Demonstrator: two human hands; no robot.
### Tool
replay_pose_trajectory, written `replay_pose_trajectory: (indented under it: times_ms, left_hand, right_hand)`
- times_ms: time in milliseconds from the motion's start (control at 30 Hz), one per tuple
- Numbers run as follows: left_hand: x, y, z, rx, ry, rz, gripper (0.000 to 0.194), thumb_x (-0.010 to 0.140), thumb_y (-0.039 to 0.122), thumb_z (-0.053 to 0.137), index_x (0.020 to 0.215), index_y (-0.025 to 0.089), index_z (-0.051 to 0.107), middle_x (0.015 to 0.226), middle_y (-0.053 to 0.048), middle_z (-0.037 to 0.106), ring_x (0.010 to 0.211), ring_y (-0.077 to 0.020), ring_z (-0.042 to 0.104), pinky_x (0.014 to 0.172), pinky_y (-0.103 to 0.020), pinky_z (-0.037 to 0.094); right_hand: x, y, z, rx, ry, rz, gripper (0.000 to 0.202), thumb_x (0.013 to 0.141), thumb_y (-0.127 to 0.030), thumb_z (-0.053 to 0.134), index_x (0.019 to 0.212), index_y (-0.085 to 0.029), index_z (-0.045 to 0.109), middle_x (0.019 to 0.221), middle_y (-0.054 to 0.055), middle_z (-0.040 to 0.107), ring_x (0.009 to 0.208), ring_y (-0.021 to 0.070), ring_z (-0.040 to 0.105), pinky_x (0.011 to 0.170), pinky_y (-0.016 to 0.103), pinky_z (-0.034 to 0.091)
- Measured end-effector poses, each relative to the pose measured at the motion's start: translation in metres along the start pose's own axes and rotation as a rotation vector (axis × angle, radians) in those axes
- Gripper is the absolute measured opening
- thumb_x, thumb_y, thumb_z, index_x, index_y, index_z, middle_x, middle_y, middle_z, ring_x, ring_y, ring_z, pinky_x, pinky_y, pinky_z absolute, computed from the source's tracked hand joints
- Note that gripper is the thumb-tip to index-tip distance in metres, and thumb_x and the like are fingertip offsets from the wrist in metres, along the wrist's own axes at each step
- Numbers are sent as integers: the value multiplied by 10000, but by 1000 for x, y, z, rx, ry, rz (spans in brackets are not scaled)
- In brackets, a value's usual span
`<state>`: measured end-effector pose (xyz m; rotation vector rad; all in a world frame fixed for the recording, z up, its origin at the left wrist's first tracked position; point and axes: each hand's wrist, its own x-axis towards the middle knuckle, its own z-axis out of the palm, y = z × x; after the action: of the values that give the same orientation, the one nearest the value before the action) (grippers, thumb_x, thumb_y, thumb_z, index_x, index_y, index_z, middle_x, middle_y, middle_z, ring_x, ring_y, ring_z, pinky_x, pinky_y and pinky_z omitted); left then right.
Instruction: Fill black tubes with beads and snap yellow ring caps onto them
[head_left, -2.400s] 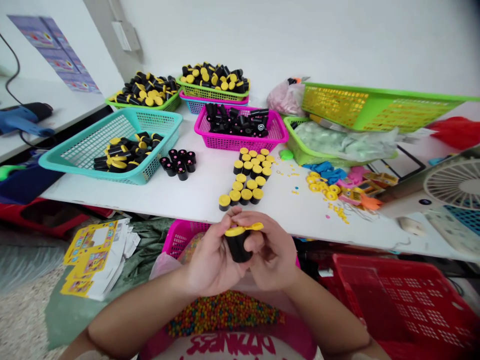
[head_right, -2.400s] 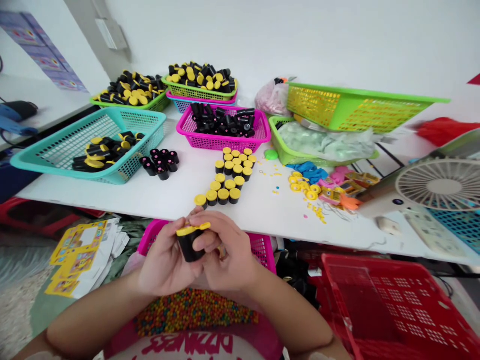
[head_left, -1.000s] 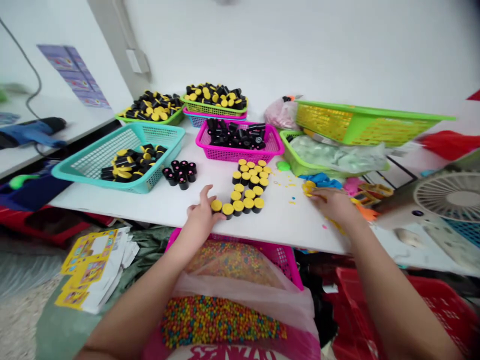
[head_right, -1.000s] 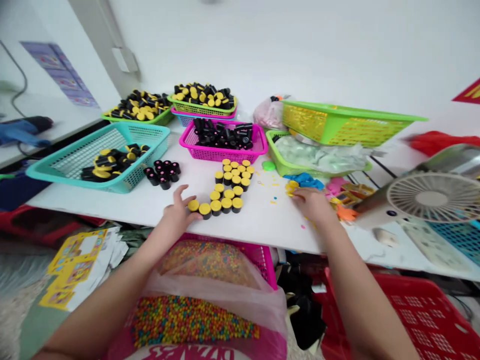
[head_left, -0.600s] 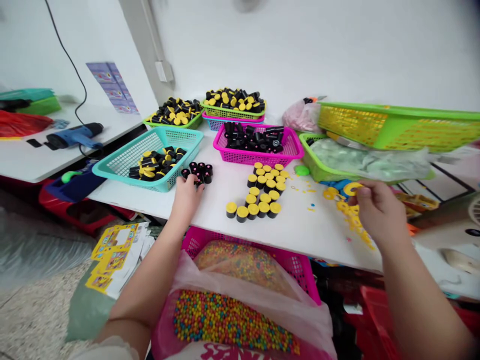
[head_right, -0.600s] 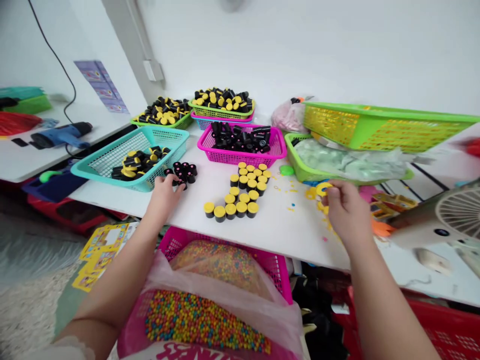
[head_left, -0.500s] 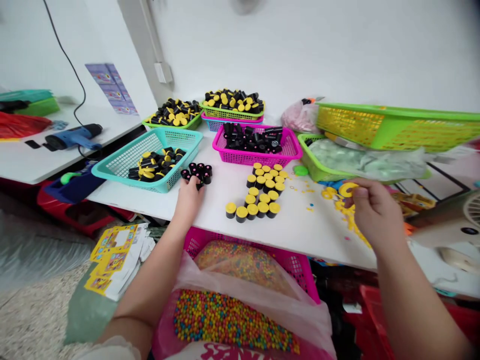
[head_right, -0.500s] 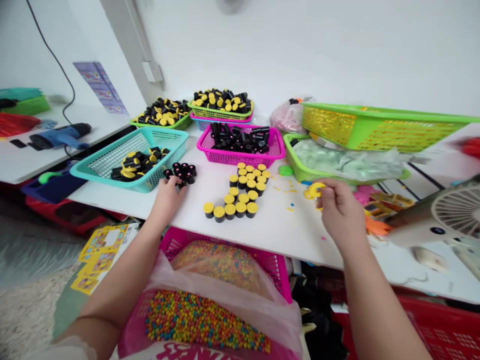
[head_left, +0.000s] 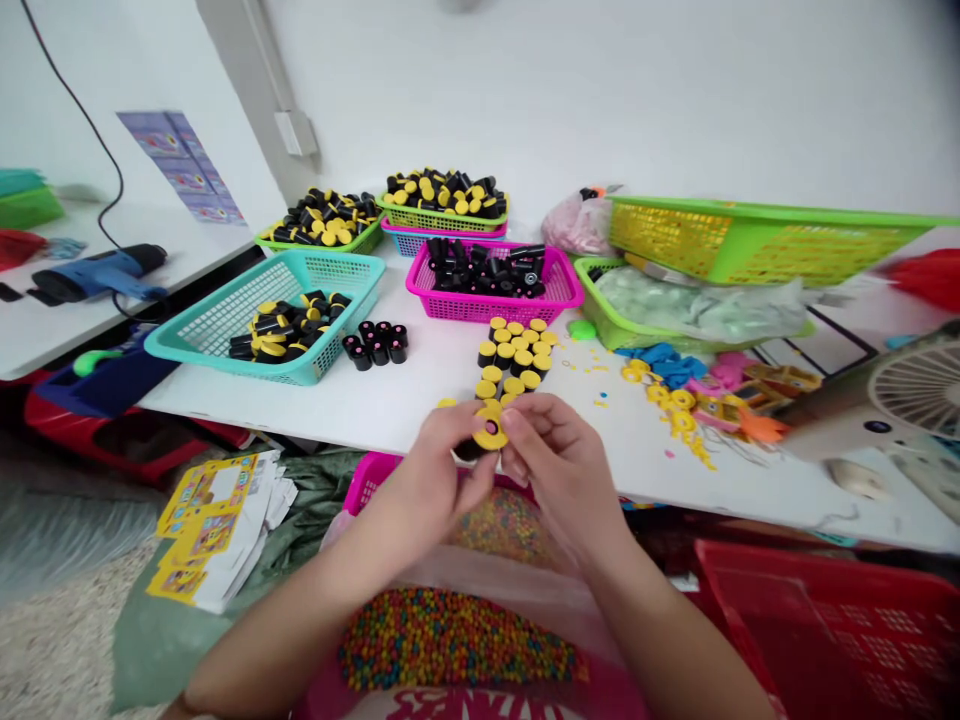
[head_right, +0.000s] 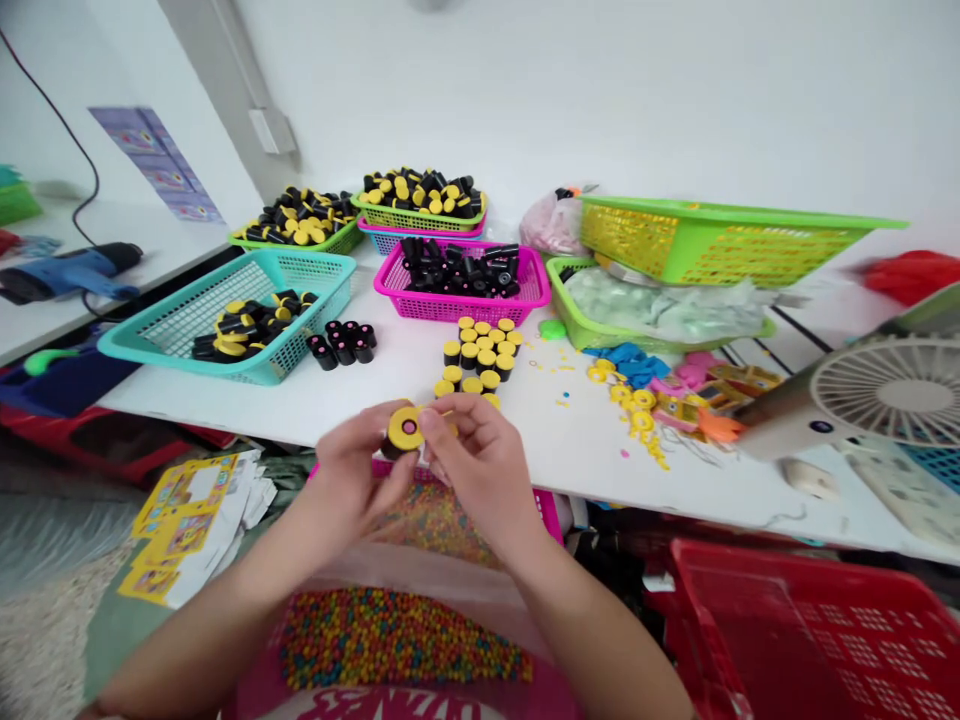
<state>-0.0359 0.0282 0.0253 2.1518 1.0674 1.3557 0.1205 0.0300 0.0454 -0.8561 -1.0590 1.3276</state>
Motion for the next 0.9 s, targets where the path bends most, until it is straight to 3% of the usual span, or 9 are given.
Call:
replay_pose_trajectory:
  times_ms: [67,200,333,400,467,567,700,800,900]
  left_hand:
    - [-5,3,2,13,-79,64,251,909,160,517,1151,215,479,1234,-119,572,1178,-220,576,1016,-400,472]
    - [-15,-2,4,-92,-167,-16,263,949,261,480,1200,209,422,1216,-112,556,1238,-228,519,1102,-436,370]
    - [-24,-1,11,-509,-87,-166,236,1025,319,369,1220,302,237,1250,-66,543,1211,-172,519,1086,-426,352]
    - [-24,3,14,-755,-85,-326,231,1025,383,365,1207,314,239,1197,-46,554,1080,-159,570,973,-376,436]
    - [-21,10,15,-993,-87,-543,303,990,453,416,1203,325,241,1091,-18,561,890,-146,590,785,-308,483]
    - [-13,21,16,-1251,-40,-801,419,864,467,550,1148,325,277,919,25,511,715,-126,535,597,-238,425]
    - [-6,29,18,-1355,-30,-948,437,759,429,571,1105,299,339,832,25,462,642,-119,482,508,-209,346]
    - [-9,27,20,-1388,-44,-909,419,776,443,554,1102,287,340,817,22,468,644,-124,493,496,-206,342]
    - [-19,19,22,-1277,-86,-731,364,878,477,485,1145,316,298,901,9,533,777,-161,571,600,-257,444]
  right_hand:
    - [-4,8,1,36,-21,58,240,800,-399,769,849,-215,623,564,-71,560,411,40,390,381,161,300]
    - [-13,14,-1,-57,-24,49,230,819,-391,750,792,-213,607,574,-57,582,424,58,427,396,185,348]
    - [-14,15,-6,-388,-33,-392,61,868,-296,691,906,-262,657,840,18,669,738,155,640,644,302,556]
    - [-10,16,-13,-579,-159,-683,288,802,-290,756,1071,-293,654,1076,59,655,1011,224,645,869,406,569]
    - [-7,19,-19,-708,-307,-832,539,747,-257,796,1240,-305,583,1234,80,607,1191,267,583,1025,468,507]
    - [-10,25,-22,-756,-309,-839,609,760,-111,684,1313,-302,517,1229,80,612,1173,251,602,1023,448,521]
    - [-18,29,-17,-712,-197,-856,608,716,-67,605,1288,-266,547,1163,96,627,1106,258,627,951,428,562]
    - [-16,24,-20,-672,-276,-776,577,752,-108,670,1294,-276,565,1200,96,634,1114,253,628,952,420,563]
    - [-10,18,-28,-495,-402,-571,414,816,-261,745,1215,-313,649,1184,71,674,1093,243,650,931,418,576]
